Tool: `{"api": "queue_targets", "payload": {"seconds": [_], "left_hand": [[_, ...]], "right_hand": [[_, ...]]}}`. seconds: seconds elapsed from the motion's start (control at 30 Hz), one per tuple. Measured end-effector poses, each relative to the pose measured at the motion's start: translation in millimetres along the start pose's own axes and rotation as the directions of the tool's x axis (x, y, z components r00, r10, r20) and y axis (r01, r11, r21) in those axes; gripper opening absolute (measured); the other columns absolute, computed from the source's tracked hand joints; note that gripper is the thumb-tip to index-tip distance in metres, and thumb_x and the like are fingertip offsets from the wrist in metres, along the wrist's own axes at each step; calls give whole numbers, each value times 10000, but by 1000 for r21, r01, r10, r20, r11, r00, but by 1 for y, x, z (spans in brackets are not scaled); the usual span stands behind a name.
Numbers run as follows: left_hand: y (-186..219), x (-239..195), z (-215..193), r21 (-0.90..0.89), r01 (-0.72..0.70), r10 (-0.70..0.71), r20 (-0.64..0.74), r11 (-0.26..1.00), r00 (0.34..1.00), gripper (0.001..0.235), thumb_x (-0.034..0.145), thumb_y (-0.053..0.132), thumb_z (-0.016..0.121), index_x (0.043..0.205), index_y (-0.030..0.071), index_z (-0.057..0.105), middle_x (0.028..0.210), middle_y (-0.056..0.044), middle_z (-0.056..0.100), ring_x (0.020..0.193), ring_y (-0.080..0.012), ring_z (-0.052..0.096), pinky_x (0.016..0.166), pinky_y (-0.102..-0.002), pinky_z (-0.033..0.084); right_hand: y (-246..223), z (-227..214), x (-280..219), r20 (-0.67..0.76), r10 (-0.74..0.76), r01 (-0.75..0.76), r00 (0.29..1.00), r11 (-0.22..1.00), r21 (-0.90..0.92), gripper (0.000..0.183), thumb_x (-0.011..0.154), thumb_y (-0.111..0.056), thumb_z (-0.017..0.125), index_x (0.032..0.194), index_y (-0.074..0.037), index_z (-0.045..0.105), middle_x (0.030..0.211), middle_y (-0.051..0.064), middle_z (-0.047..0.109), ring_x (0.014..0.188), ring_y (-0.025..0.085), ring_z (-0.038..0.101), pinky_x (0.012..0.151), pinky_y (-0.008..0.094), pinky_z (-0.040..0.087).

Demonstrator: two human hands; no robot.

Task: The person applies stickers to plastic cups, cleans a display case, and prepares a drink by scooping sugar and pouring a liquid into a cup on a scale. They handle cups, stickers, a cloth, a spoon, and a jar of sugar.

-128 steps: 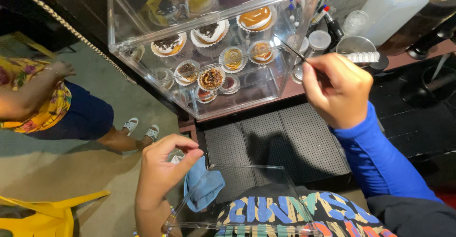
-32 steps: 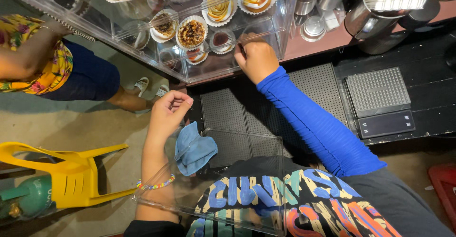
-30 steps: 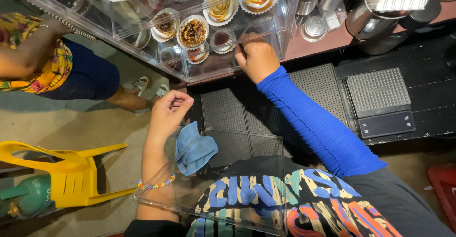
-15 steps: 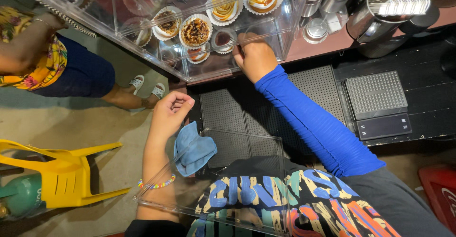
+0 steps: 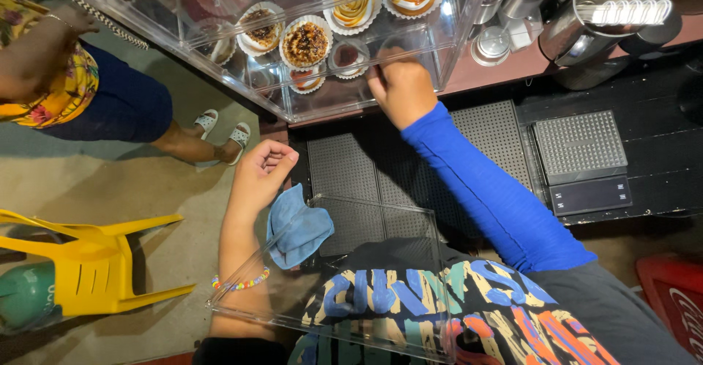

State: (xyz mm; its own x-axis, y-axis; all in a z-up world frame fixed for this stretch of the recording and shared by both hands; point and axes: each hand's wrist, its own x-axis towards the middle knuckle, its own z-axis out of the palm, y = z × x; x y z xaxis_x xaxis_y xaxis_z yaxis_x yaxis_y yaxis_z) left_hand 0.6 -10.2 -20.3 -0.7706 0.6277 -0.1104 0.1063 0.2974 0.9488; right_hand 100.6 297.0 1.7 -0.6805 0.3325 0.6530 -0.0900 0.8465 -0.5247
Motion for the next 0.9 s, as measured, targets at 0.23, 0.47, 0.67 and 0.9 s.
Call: {"api": "queue_targets", "payload": {"seconds": [0.23,0.47,0.67,0.9], "left_hand": [[-6,-30,-28,505,14,-69,92,863,993,358,716,197,912,942,21,698,839,-50,718,781,-112,640,712,-282,535],[-48,-41,-36,379,169,-219,94,910,971,233,815,221,823,922,42,719,748,-19,705,668,-96,611,635,-285,538],[-87,-38,-41,218,162,-179,59,962,982,184,897,202,768,960,30,746,808,-4,712,725,-74,618,686,-255,530],[-95,-42,-51,-124,512,-492,161,850,855,210,929,175,620,1086,80,722,914,7,754,779,-95,693,705,-257,548]], "right_hand": [[-49,-26,-52,106,-107,83,989,975,207,98,897,-26,706,902,5,613,836,179,592,788,380,611,712,453,501],[-77,-2,-86,387,-187,6,903,906,424,98,884,-73,716,914,-14,643,808,147,596,736,344,609,651,431,501],[-81,22,-98,497,-283,3,820,871,491,107,903,-106,703,966,-27,668,793,139,579,720,335,609,647,428,503],[-77,44,-102,594,-295,-34,748,877,479,146,936,-145,693,1029,-34,674,820,145,593,754,354,614,682,438,514]]}}
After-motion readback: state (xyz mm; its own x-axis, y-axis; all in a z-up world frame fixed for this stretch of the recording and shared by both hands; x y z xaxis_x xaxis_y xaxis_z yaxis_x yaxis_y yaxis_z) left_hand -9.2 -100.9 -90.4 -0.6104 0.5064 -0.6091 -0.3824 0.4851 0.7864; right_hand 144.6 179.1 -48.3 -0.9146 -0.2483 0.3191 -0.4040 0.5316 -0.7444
